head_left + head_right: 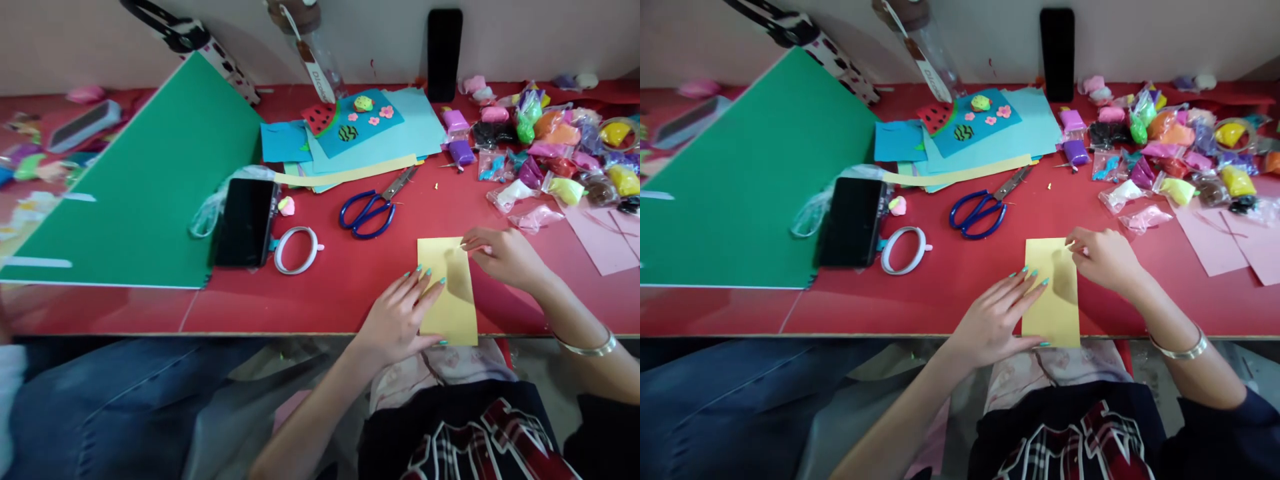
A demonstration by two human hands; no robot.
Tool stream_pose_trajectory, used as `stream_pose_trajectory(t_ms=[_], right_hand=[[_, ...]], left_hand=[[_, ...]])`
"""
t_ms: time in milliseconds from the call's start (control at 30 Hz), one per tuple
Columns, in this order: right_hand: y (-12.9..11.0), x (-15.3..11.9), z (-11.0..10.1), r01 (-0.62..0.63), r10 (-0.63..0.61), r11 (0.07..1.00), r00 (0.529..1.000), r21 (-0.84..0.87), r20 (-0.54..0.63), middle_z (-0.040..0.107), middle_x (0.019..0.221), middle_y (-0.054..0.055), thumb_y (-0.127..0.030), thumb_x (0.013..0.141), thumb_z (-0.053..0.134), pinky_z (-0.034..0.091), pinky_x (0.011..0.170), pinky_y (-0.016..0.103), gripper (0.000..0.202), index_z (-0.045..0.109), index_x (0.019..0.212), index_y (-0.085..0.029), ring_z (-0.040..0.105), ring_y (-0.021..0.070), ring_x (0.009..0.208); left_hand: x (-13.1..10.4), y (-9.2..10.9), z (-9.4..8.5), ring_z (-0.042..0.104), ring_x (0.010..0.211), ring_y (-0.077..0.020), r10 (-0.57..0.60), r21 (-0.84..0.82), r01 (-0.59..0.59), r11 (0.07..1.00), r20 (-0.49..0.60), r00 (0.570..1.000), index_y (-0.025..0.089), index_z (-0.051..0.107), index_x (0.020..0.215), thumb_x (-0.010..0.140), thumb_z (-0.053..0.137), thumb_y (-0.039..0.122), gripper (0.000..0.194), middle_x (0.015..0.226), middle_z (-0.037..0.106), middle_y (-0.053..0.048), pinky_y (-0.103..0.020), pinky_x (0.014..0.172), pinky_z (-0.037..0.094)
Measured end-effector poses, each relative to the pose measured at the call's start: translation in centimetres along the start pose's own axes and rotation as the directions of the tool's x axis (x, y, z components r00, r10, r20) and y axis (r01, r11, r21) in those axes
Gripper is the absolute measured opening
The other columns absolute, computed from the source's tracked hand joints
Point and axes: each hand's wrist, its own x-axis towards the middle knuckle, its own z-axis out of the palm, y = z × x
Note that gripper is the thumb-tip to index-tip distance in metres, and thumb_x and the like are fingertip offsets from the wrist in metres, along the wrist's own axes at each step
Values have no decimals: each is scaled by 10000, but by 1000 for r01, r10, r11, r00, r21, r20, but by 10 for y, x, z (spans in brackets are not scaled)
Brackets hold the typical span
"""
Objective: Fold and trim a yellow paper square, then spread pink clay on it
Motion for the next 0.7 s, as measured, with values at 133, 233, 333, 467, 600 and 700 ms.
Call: stream_pose_trajectory(t_ms=[133,233,333,467,600,700], right_hand=[[8,-32,-10,-77,122,957,982,279,-147,696,629,-8,-133,722,429,479,531,276,328,685,919,-186,621,143,457],[13,-51,-11,-123,191,917,971,379,-147,541,424,-62,-138,737,442,449,481,275,305,688,902,-213,584,154,398],[18,-65,-8,-107,169,910,978,401,-122,537,421,-67,-139,763,458,427,467,274,287,685,915,-225,566,148,388],[20,-75,-1,-21,61,946,991,324,-115,523,418,-72,-147,814,455,398,454,256,293,684,985,-211,535,127,385],[10,-72,12,180,-169,963,983,200,-71,758,877,37,-217,881,477,482,524,243,308,659,1127,-181,575,83,466],[3,-66,28,307,-299,950,946,57,-122,646,1285,120,-265,926,467,522,543,241,307,674,1133,-173,609,58,485]], left_hand=[[1,3,2,425,1360,-369,41,-48,-38,998,58,997,81,454,1404,688,639,731,984,1410,509,-220,-527,1110,365],[0,5,2,470,1331,-349,29,-98,-25,995,37,999,128,564,1317,719,696,619,785,1363,569,-181,-526,1109,376],[1,-1,-3,546,1272,-300,-16,-240,19,970,15,1000,178,675,1164,780,692,518,514,1318,616,-134,-500,1088,421],[3,-12,-8,667,1106,-221,-86,-484,29,875,-96,992,202,739,910,905,531,270,219,1117,734,-74,-426,1009,504],[0,-22,-2,721,775,-187,-452,-704,230,672,-144,880,173,690,816,884,533,317,223,844,762,-61,-277,691,575],[-4,-30,5,670,633,-162,-666,-783,353,512,-103,739,165,641,797,860,569,452,303,688,711,-22,-226,553,509]])
